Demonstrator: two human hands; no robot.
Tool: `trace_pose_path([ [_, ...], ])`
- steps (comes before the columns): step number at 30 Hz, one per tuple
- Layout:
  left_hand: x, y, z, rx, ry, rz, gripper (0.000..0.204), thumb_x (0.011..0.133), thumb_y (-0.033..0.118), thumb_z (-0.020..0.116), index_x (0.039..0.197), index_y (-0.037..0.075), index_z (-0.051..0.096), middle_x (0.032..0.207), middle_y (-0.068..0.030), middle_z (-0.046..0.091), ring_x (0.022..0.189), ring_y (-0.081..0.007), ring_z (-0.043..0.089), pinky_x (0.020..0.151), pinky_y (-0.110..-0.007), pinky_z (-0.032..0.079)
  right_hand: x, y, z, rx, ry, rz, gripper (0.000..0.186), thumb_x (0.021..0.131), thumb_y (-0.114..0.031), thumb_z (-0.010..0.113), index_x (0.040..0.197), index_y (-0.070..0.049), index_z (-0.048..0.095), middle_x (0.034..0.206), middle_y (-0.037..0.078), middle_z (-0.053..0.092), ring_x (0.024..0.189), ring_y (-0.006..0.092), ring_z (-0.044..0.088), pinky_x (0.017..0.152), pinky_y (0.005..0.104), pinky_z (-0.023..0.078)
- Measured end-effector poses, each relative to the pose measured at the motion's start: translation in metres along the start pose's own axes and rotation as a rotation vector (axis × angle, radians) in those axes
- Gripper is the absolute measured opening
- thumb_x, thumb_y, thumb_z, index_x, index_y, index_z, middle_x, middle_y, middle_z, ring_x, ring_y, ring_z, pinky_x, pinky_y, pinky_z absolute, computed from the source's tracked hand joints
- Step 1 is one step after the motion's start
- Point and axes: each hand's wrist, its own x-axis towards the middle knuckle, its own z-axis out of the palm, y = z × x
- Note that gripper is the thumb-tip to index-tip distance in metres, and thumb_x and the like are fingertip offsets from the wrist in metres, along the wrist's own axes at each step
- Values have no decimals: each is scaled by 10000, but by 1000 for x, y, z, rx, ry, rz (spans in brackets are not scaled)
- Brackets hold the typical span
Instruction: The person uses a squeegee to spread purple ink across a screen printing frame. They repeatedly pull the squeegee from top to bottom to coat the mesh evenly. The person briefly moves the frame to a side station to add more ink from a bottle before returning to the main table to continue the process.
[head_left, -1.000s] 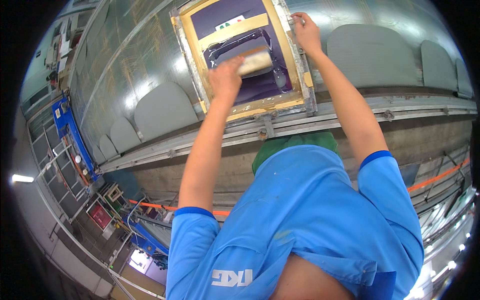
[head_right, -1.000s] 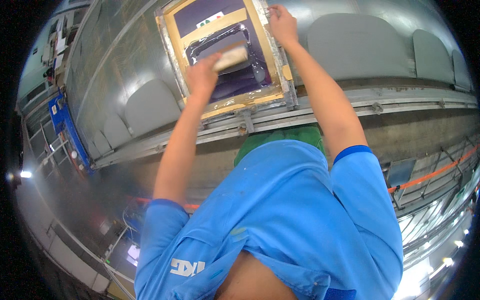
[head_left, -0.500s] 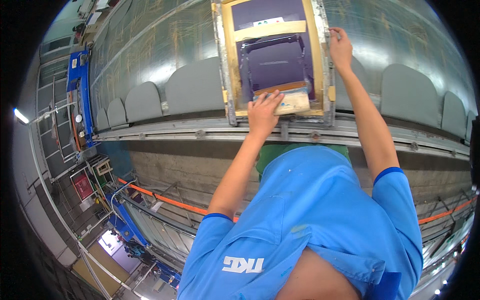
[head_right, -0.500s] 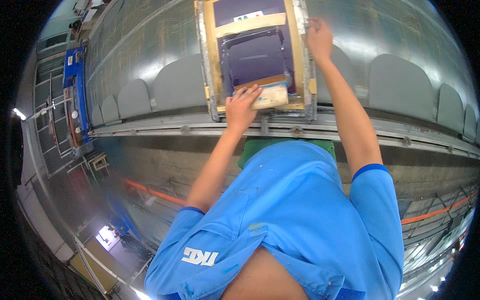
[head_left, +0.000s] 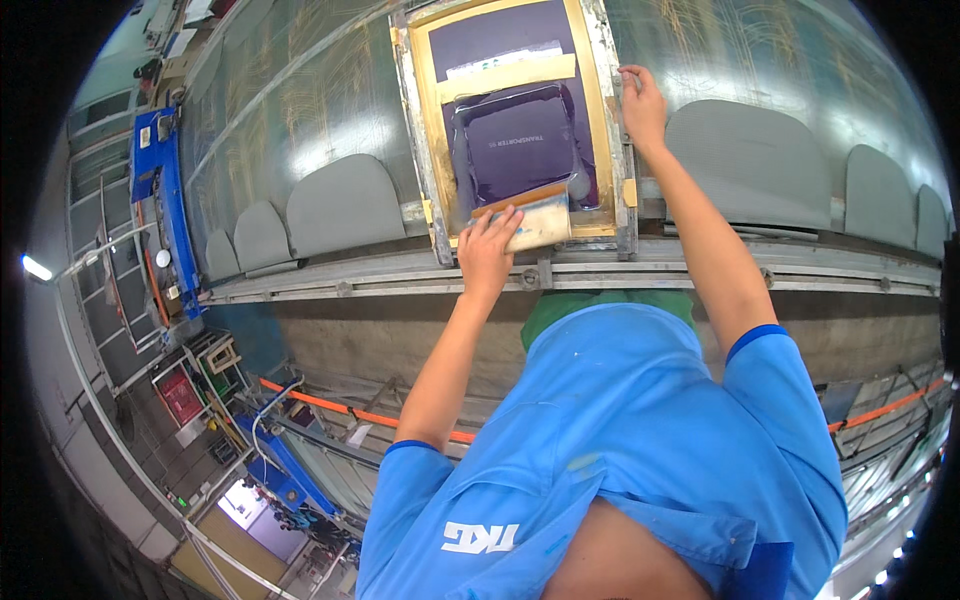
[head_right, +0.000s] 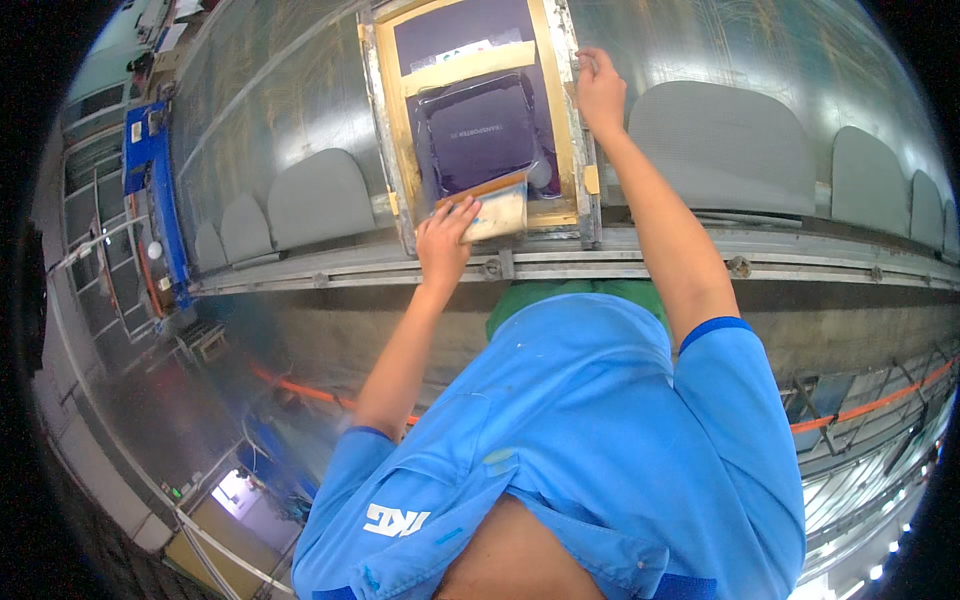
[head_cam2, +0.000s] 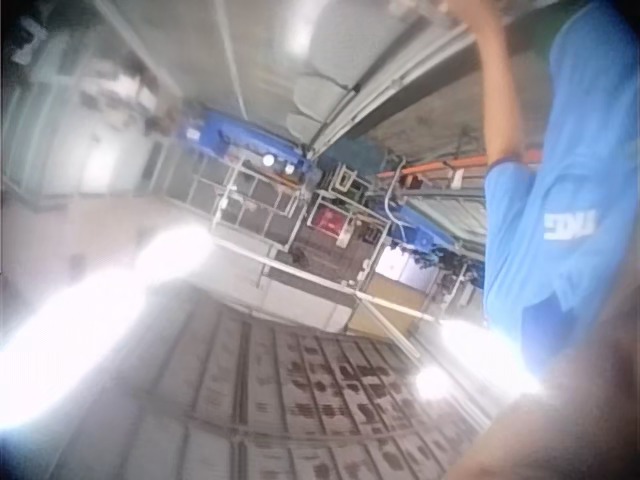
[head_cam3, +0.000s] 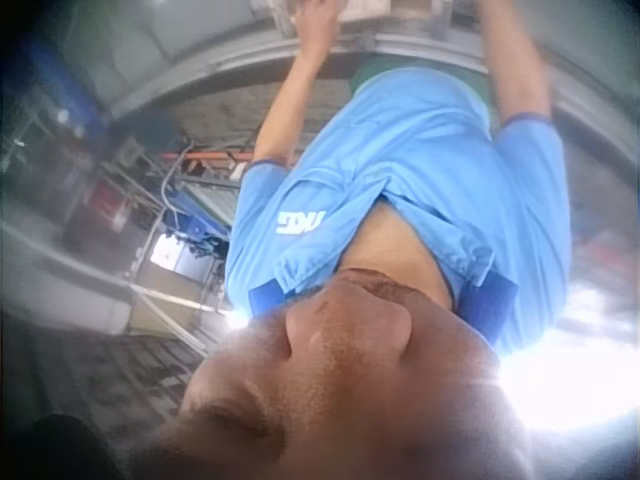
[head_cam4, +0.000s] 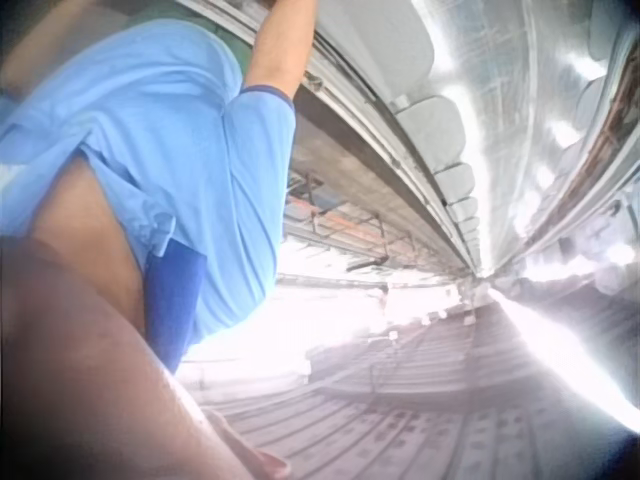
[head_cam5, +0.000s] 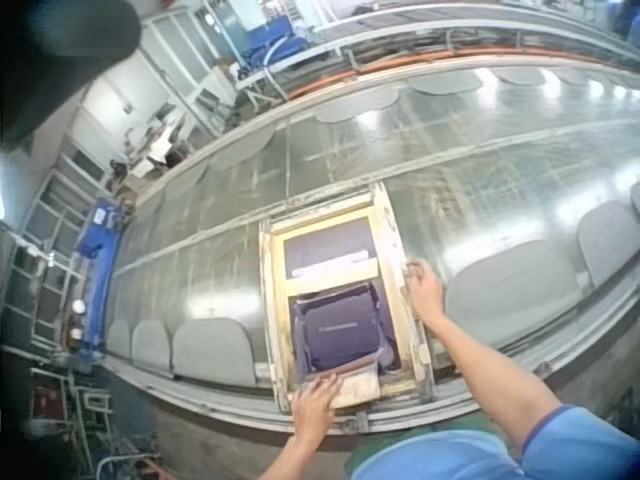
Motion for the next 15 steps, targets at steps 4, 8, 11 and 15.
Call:
trace_pose_path([
  [4, -17, -8, 7, -11, -16, 100, 603, 705, -14, 700, 1252, 238, 680, 1307, 37, 658, 1191, -262, 607, 946, -399, 453, 5, 13, 7, -73, -1, 23, 235, 984, -301, 548, 1097, -138, 673, 803, 193, 690, 771, 389, 668, 748, 474, 499],
  [8, 43, -23, 14, 147, 95, 151, 588, 750, -22, 662, 1264, 263, 679, 1260, 17, 683, 1119, -259, 658, 881, -411, 508, 7, 17, 12, -80, 48, -14, 257, 985, -345, 558, 1098, -153, 685, 721, 172, 637, 699, 332, 630, 695, 445, 475],
  [11, 134, -47, 2, -63, -49, -21, 518, 782, 37, 674, 1223, 307, 700, 1141, -21, 721, 969, -269, 706, 800, -403, 555, 6, 15, 8, -86, 26, -2, 255, 980, -334, 553, 1103, -151, 680, 772, 194, 662, 755, 365, 653, 740, 456, 488],
  [15, 193, -51, -11, -29, -99, -54, 464, 799, 62, 667, 1187, 310, 715, 1125, -32, 723, 943, -283, 702, 791, -386, 563, 5, 11, 5, -97, -2, 66, 249, 979, -315, 544, 1104, -146, 677, 786, 205, 683, 781, 389, 674, 774, 466, 500],
])
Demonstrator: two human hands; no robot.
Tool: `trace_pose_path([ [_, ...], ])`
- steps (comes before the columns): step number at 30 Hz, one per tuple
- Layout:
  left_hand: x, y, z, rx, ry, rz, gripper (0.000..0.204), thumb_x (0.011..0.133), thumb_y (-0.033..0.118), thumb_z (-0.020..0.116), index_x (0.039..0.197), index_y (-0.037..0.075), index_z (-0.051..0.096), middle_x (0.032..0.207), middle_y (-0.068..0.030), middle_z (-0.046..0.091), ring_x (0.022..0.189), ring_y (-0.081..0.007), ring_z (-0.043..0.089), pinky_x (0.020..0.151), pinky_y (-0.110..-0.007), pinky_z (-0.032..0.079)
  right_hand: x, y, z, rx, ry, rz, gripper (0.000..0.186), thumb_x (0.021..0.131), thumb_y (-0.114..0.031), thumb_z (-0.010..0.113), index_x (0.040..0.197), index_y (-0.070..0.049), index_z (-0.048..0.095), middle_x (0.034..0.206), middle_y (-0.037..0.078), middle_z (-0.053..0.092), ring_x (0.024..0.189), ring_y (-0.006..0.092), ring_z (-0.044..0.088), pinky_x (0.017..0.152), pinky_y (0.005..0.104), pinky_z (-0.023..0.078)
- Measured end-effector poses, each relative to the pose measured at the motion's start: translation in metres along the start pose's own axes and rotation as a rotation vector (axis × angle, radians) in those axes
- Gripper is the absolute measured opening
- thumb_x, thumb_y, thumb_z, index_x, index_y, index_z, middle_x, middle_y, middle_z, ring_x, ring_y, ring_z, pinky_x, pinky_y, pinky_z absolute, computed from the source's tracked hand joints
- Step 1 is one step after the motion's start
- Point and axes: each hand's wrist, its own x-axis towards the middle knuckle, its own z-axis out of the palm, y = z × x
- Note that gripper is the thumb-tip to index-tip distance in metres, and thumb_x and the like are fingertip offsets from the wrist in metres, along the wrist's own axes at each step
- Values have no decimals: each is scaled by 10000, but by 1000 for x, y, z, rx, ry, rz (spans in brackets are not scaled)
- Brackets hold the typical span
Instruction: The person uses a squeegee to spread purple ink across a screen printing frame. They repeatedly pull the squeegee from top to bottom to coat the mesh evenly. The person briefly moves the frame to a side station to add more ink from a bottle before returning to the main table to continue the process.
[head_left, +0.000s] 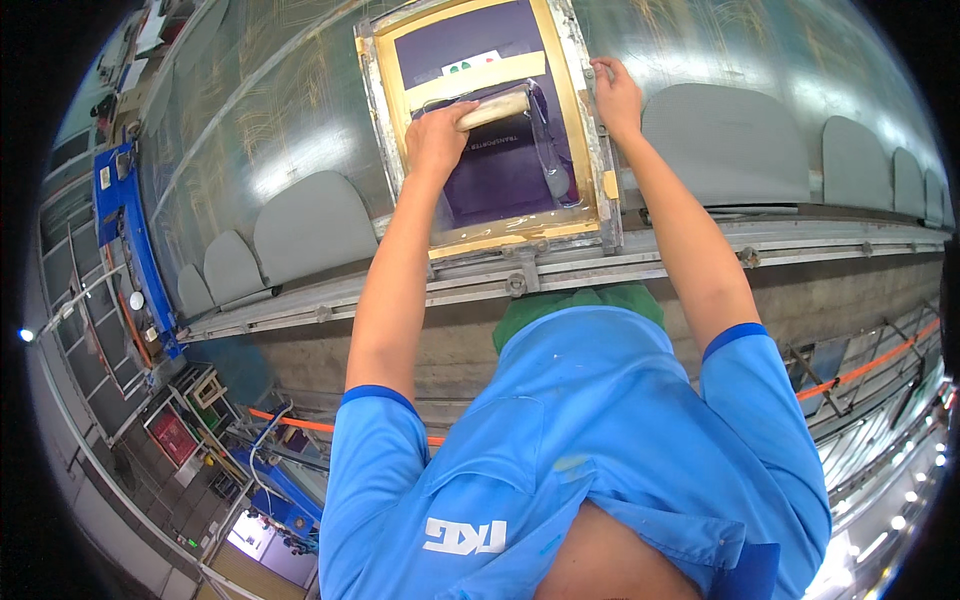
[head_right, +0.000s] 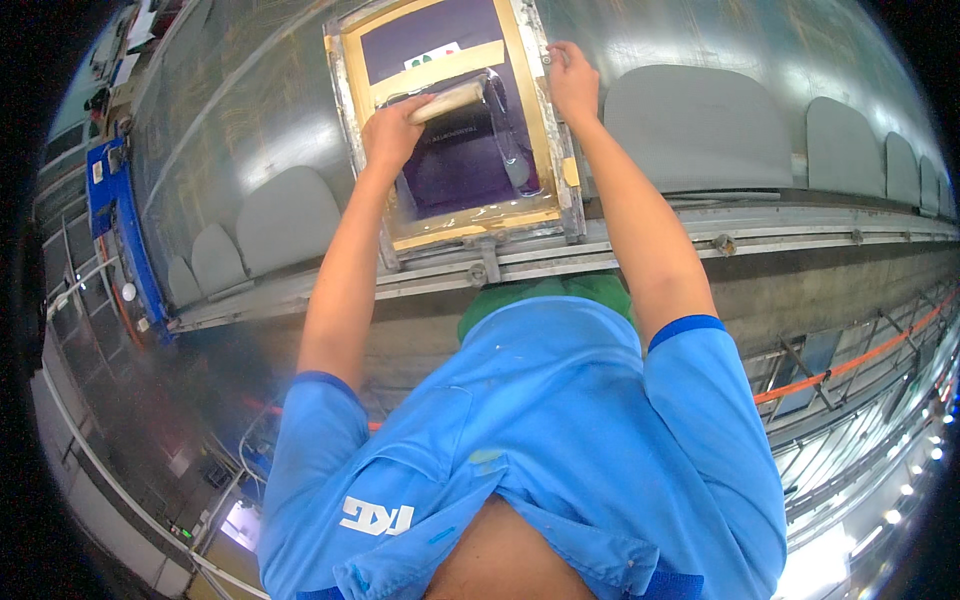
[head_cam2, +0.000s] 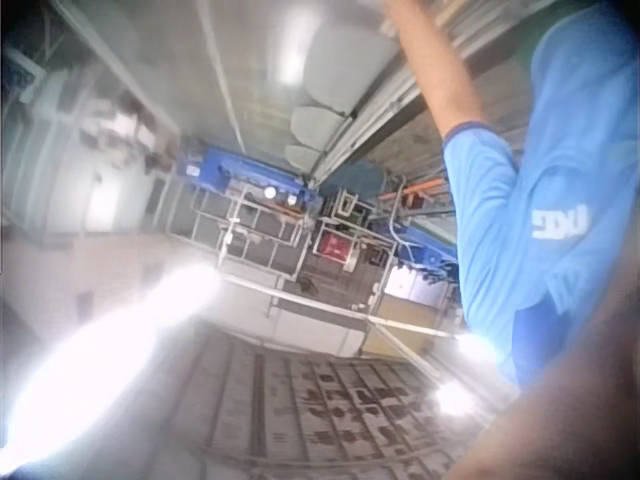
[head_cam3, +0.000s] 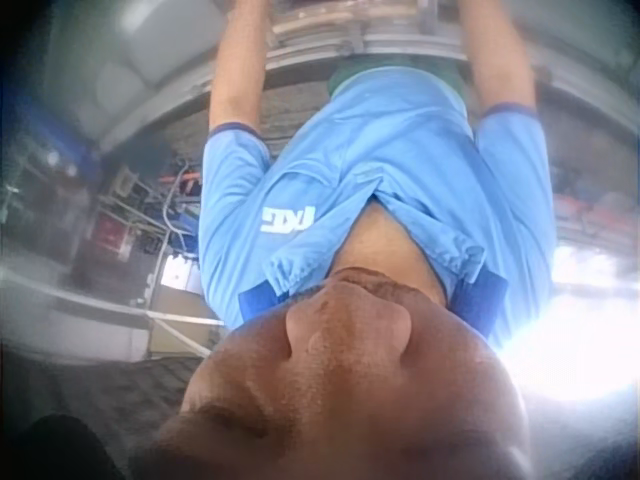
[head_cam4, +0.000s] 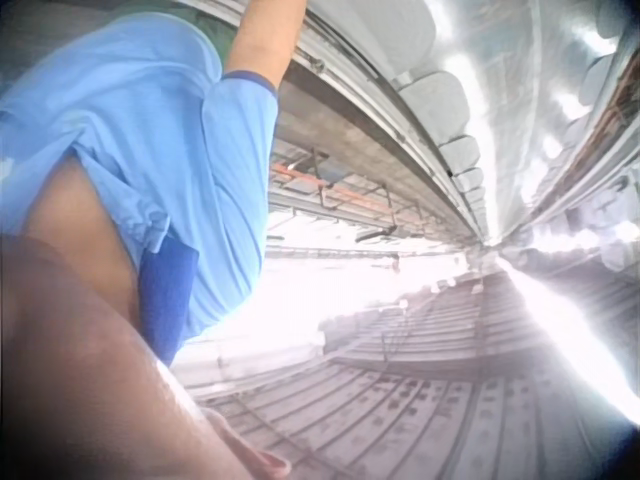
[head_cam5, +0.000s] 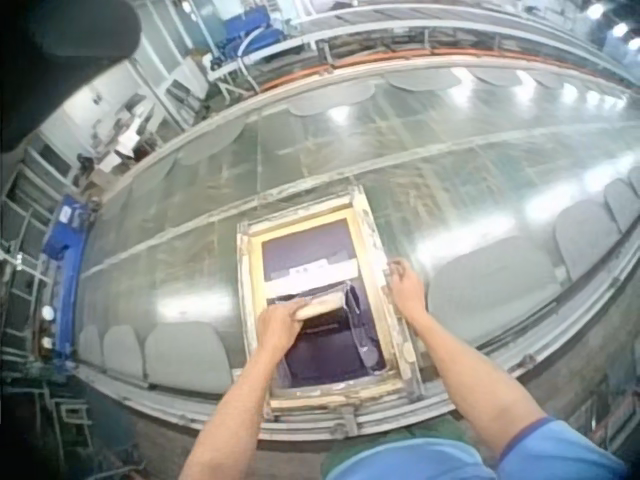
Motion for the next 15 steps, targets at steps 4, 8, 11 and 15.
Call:
trace_pose_path([
  [4, -51, 20, 19, 3, 140, 112, 494, 755, -59, 593, 1135, 222, 738, 1184, -1, 711, 1023, -235, 684, 821, -377, 543, 2, 3, 2, -6, 4, -16, 247, 985, -317, 540, 1104, -150, 678, 763, 195, 679, 761, 384, 667, 762, 464, 501],
  [8, -138, 31, 43, 72, 80, 136, 601, 716, -54, 653, 1236, 247, 686, 1302, 58, 659, 1194, -214, 600, 924, -384, 452, 5, 10, 6, 29, 68, -118, 247, 985, -327, 554, 1103, -151, 682, 718, 165, 651, 700, 330, 629, 720, 437, 484],
  [11, -182, 37, 51, 28, 183, 128, 591, 727, -49, 658, 1237, 247, 685, 1296, 50, 662, 1197, -221, 604, 933, -396, 453, 6, 14, 5, 60, 68, -99, 254, 984, -347, 584, 1099, -149, 693, 664, 122, 601, 603, 227, 554, 626, 385, 446],
  [15, -176, 45, 45, 77, 159, 128, 555, 742, -32, 655, 1223, 241, 694, 1278, 33, 671, 1177, -237, 619, 953, -400, 453, 5, 15, 4, 63, 45, -60, 248, 981, -339, 589, 1101, -149, 694, 621, 105, 563, 575, 194, 519, 595, 375, 428],
])
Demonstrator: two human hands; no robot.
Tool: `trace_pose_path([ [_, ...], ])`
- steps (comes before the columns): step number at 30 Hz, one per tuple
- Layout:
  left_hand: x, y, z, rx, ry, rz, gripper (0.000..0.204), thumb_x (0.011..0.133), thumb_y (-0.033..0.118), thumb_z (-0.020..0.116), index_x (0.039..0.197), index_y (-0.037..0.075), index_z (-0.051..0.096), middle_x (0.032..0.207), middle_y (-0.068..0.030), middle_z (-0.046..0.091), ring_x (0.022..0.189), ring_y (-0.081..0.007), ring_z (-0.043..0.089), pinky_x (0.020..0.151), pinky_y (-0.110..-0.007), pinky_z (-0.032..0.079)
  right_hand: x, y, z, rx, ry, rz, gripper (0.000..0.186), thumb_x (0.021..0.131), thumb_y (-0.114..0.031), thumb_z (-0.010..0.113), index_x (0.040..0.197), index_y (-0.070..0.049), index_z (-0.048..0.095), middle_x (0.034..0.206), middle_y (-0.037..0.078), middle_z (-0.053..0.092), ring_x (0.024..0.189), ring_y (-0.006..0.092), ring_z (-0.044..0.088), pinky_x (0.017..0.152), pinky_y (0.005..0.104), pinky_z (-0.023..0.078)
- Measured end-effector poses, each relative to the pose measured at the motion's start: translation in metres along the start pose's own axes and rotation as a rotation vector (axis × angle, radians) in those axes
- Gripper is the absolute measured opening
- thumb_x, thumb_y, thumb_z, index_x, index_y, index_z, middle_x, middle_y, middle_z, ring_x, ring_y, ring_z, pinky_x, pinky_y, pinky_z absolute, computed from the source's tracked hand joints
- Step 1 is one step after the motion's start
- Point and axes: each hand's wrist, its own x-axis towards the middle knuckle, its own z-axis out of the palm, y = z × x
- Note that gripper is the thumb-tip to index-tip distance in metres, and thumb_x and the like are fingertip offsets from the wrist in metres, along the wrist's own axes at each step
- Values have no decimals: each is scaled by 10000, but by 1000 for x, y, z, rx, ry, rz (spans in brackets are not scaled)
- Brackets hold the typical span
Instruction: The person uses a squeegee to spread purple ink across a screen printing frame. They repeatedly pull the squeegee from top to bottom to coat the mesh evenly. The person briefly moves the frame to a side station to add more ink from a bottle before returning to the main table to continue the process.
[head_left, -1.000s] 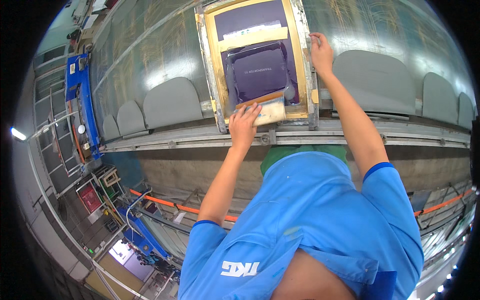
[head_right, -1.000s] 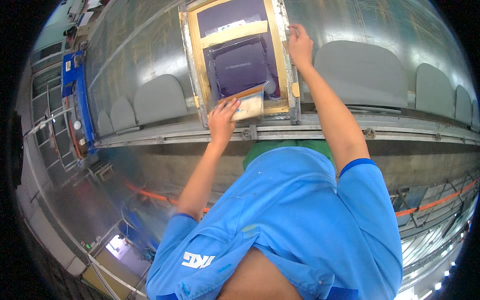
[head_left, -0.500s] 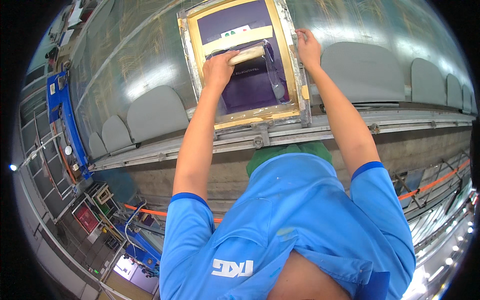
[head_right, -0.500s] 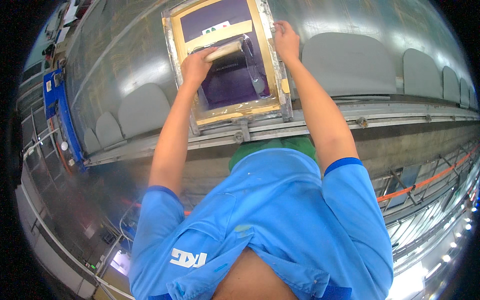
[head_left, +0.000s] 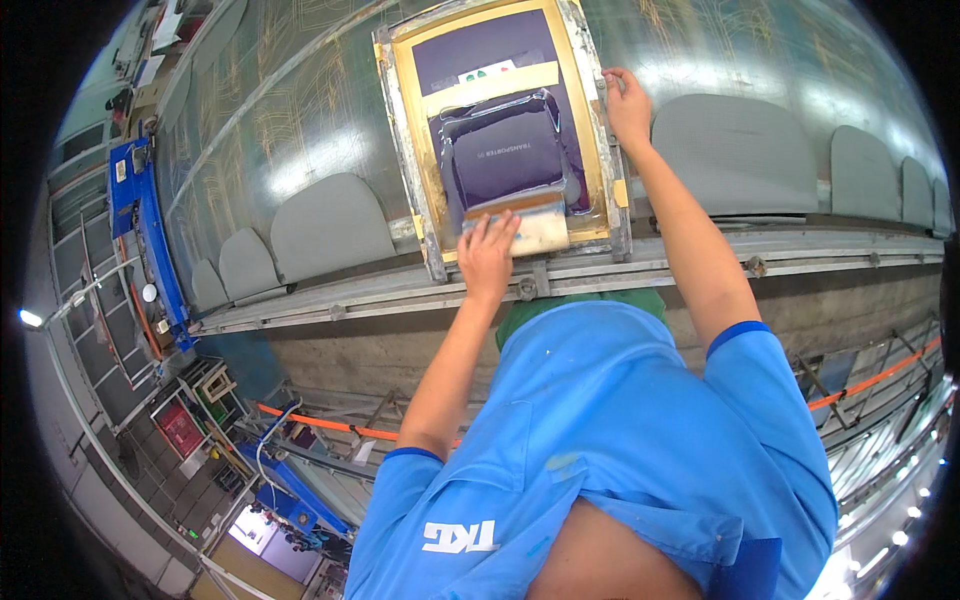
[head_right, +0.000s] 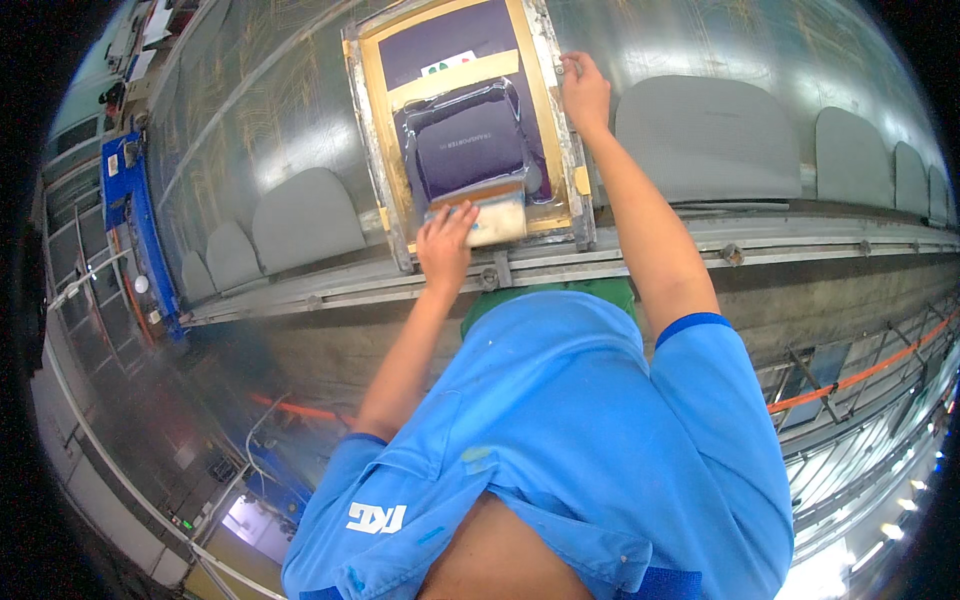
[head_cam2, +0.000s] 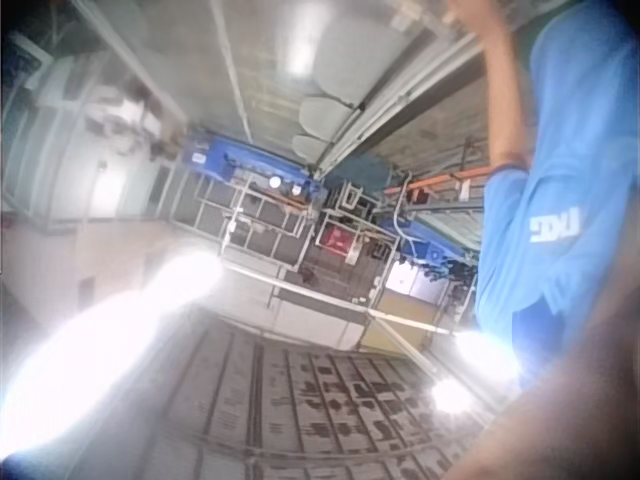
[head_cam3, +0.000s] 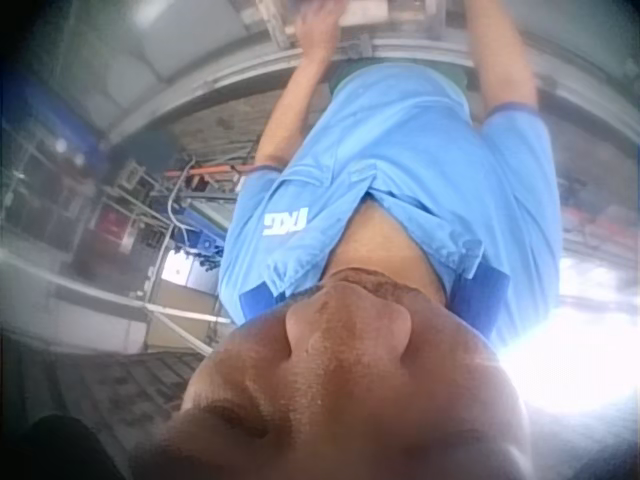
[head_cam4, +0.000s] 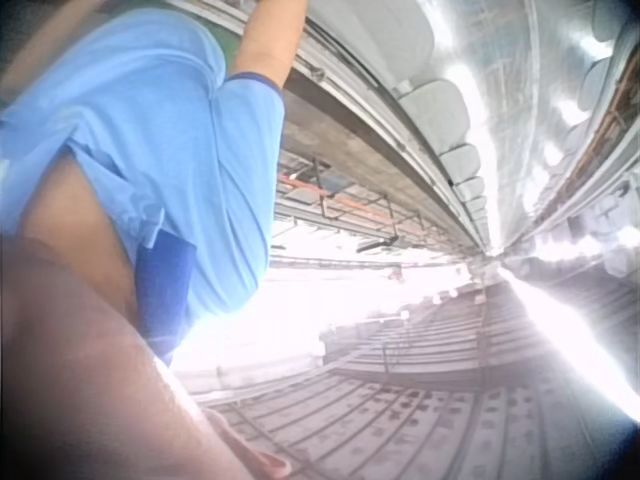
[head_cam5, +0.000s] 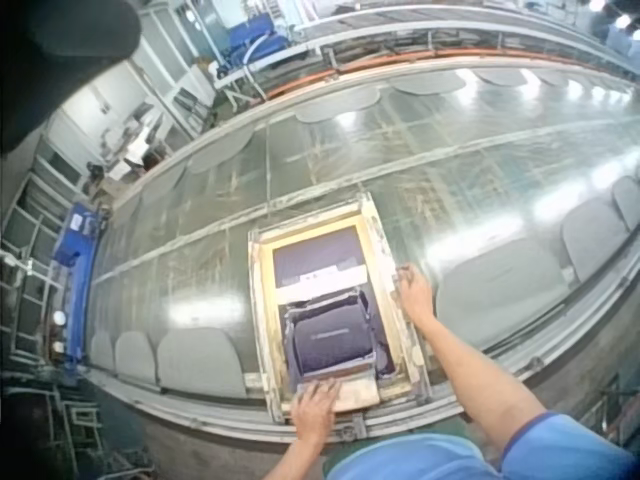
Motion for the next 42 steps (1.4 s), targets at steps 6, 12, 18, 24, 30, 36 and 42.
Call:
trace_pose_path([
  [6, 143, -44, -12, -128, -100, -203, 390, 815, 31, 617, 1098, 259, 760, 1016, -65, 740, 902, -305, 707, 803, -413, 541, 1, -2, -3, -29, -15, 20, 250, 979, -329, 561, 1102, -148, 682, 724, 164, 646, 704, 329, 620, 719, 439, 476],
  [12, 138, -43, 5, -89, 14, -60, 394, 796, -12, 595, 1080, 210, 756, 1062, -64, 737, 933, -291, 706, 803, -426, 538, 0, -6, -9, -20, -37, 44, 262, 977, -338, 554, 1108, -148, 678, 811, 202, 690, 785, 403, 663, 776, 468, 498],
  [18, 58, -19, 2, -14, -111, -14, 503, 790, -46, 620, 1192, 242, 709, 1250, 53, 686, 1160, -207, 630, 962, -397, 463, 0, -12, -10, -60, -12, 26, 248, 977, -316, 550, 1108, -147, 677, 789, 209, 682, 770, 413, 662, 744, 477, 496],
  [24, 157, -46, 5, -71, -50, -88, 520, 752, -59, 615, 1172, 229, 719, 1192, -16, 705, 1040, -244, 677, 858, -386, 533, 2, -10, -12, -41, -26, 57, 231, 974, -298, 556, 1090, -143, 682, 780, 219, 674, 760, 420, 660, 749, 494, 497],
  [30, 98, -15, 14, -40, -98, -20, 499, 764, -40, 590, 1194, 186, 703, 1266, 22, 678, 1144, -208, 624, 919, -443, 453, 9, 8, -11, -23, -27, 14, 237, 973, -302, 556, 1099, -147, 684, 811, 215, 685, 804, 406, 665, 773, 486, 494],
  [36, 21, -4, 13, -55, -89, 52, 622, 735, -24, 655, 1312, 208, 628, 1407, 14, 587, 1279, -247, 554, 970, -432, 420, 19, 1, -12, -50, -70, 42, 244, 964, -303, 560, 1111, -161, 694, 1031, 175, 711, 978, 352, 667, 836, 432, 493],
  [42, -5, -22, -6, -228, -33, -23, 706, 693, 32, 737, 1359, 213, 589, 1448, 19, 551, 1323, -266, 510, 1028, -431, 392, 7, -54, 10, -101, 8, -27, 249, 964, -307, 562, 1111, -163, 703, 987, 174, 718, 937, 352, 674, 828, 423, 495],
])
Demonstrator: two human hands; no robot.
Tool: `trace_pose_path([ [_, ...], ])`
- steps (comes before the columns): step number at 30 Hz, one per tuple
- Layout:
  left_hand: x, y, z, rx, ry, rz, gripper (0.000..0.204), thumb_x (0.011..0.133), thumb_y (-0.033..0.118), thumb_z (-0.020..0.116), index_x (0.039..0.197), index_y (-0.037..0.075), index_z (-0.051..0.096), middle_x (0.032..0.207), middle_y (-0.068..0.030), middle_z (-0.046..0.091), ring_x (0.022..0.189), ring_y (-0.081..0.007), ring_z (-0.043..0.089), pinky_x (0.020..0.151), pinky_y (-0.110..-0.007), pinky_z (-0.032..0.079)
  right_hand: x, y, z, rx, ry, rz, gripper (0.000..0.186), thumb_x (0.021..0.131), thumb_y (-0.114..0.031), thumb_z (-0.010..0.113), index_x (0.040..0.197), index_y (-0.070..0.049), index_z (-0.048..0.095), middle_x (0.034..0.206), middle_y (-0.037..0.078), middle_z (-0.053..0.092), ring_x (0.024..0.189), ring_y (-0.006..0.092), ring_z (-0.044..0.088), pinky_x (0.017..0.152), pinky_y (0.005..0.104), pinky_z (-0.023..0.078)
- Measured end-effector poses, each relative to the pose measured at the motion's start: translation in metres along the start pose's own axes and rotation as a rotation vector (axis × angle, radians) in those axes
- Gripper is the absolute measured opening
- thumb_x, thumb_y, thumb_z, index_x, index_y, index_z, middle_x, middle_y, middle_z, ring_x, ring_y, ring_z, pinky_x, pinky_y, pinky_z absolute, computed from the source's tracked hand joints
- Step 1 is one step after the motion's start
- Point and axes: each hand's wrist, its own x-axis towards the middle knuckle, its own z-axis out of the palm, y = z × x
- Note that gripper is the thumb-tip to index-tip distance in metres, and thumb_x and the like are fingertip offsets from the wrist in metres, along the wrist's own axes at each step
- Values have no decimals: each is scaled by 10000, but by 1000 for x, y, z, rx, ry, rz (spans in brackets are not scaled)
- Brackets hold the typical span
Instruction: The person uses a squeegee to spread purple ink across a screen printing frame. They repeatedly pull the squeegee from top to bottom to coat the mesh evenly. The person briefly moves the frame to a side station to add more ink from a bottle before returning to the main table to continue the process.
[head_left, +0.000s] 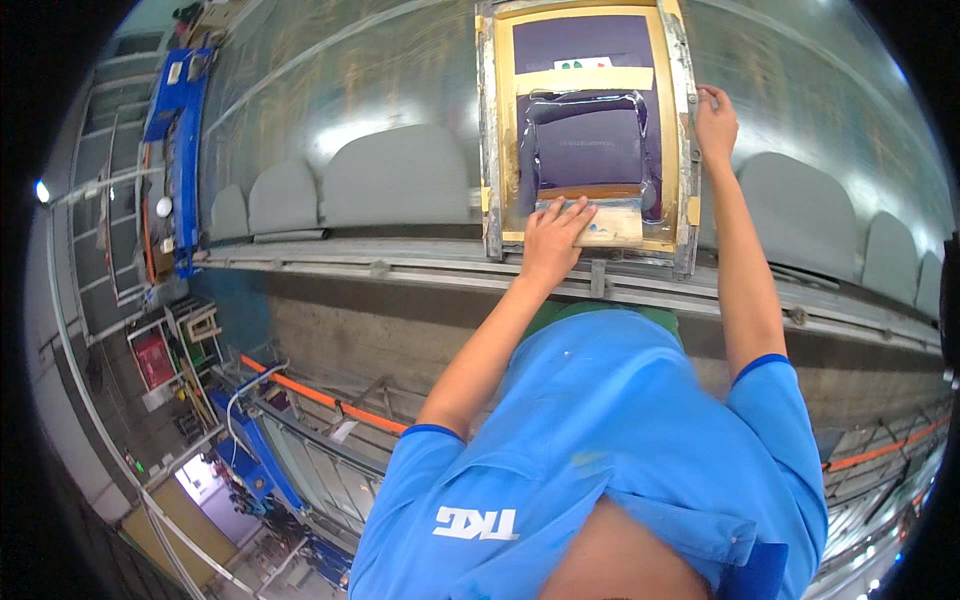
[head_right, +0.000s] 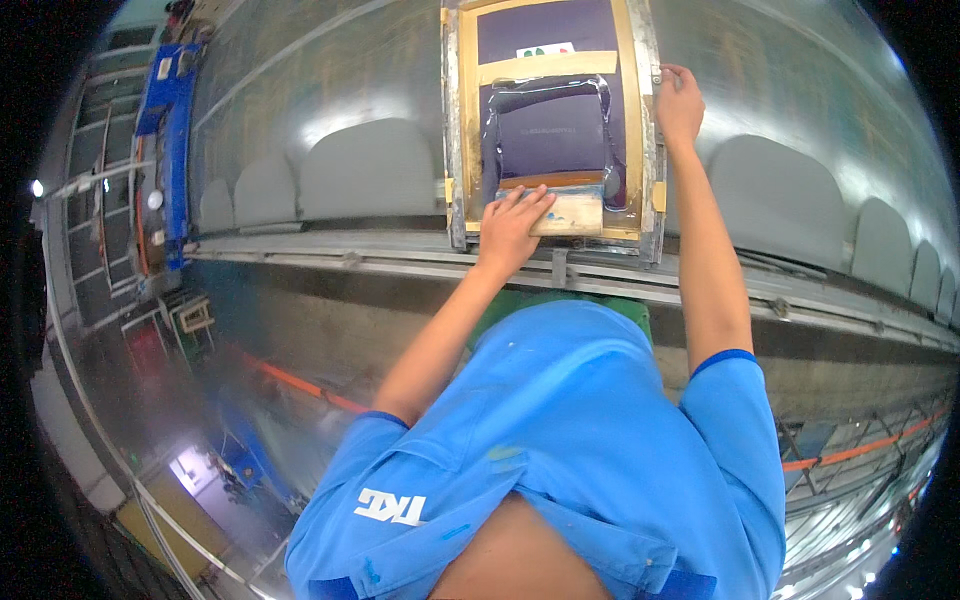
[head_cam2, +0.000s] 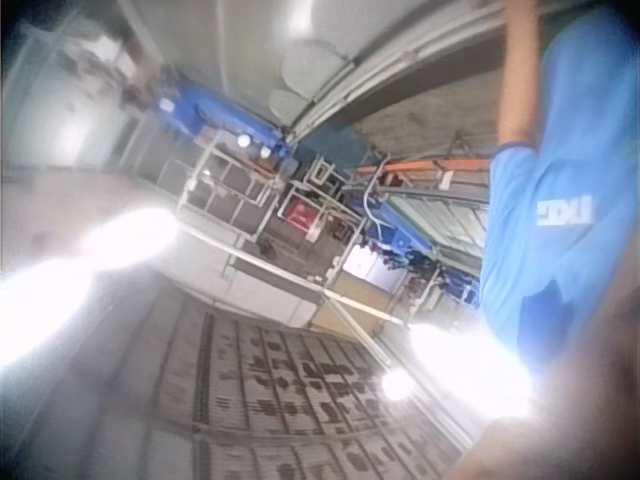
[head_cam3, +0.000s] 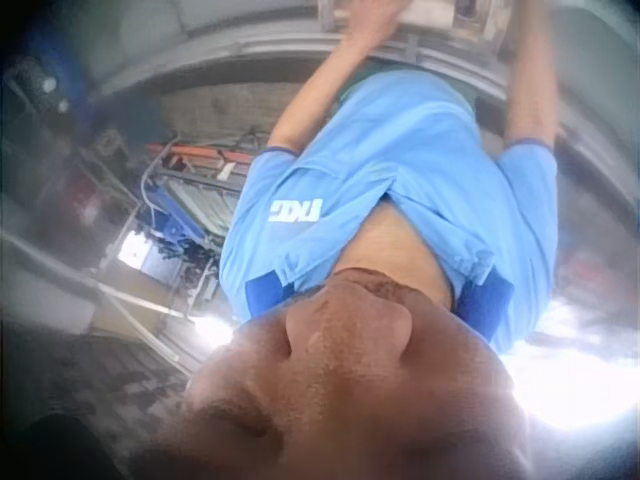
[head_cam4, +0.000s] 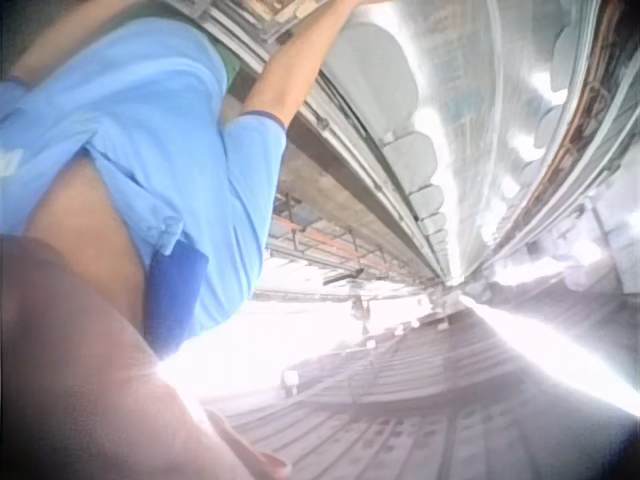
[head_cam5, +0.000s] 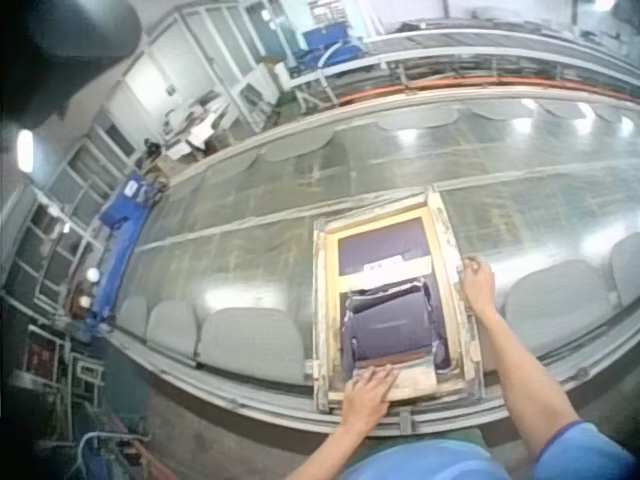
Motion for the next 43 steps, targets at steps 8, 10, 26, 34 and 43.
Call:
trace_pose_path([
  [8, -47, -173, -105, 91, -49, -49, 602, 697, -8, 677, 1272, 158, 612, 1314, -26, 590, 1226, -263, 538, 981, -437, 409, -109, -90, 170, 167, 1, -62, 238, 993, -299, 549, 1100, -135, 685, 730, 112, 613, 712, 257, 592, 706, 394, 463],
  [10, -63, -209, -124, 92, -46, -83, 535, 706, -7, 685, 1218, 136, 623, 1252, -41, 600, 1203, -258, 548, 978, -433, 415, -135, -109, 204, 168, -37, -32, 237, 996, -292, 545, 1110, -134, 680, 736, 113, 614, 715, 257, 594, 707, 393, 462],
  [26, -116, -318, -126, 217, -24, 42, 570, 773, 13, 605, 1312, 197, 620, 1320, 0, 626, 1214, -211, 569, 925, -409, 434, -166, -130, 291, 42, 21, -36, 226, 995, -262, 527, 1097, -110, 659, 761, 197, 651, 707, 356, 633, 699, 461, 473],
  [34, 62, -370, -147, 47, 14, -92, 363, 790, 4, 598, 1052, 194, 762, 981, -51, 744, 936, -265, 690, 777, -437, 478, -168, -135, 284, 67, -51, 11, 216, 993, -242, 540, 1093, -90, 656, 760, 163, 647, 701, 289, 608, 721, 422, 468],
  [43, -36, -340, -107, 223, 32, -88, 482, 795, 2, 614, 1222, 208, 701, 1299, 24, 664, 1185, -163, 612, 1013, -440, 431, -166, -130, 286, 85, -34, -37, 246, 1001, -264, 556, 1100, -64, 660, 813, 133, 659, 716, 235, 579, 728, 378, 464],
])
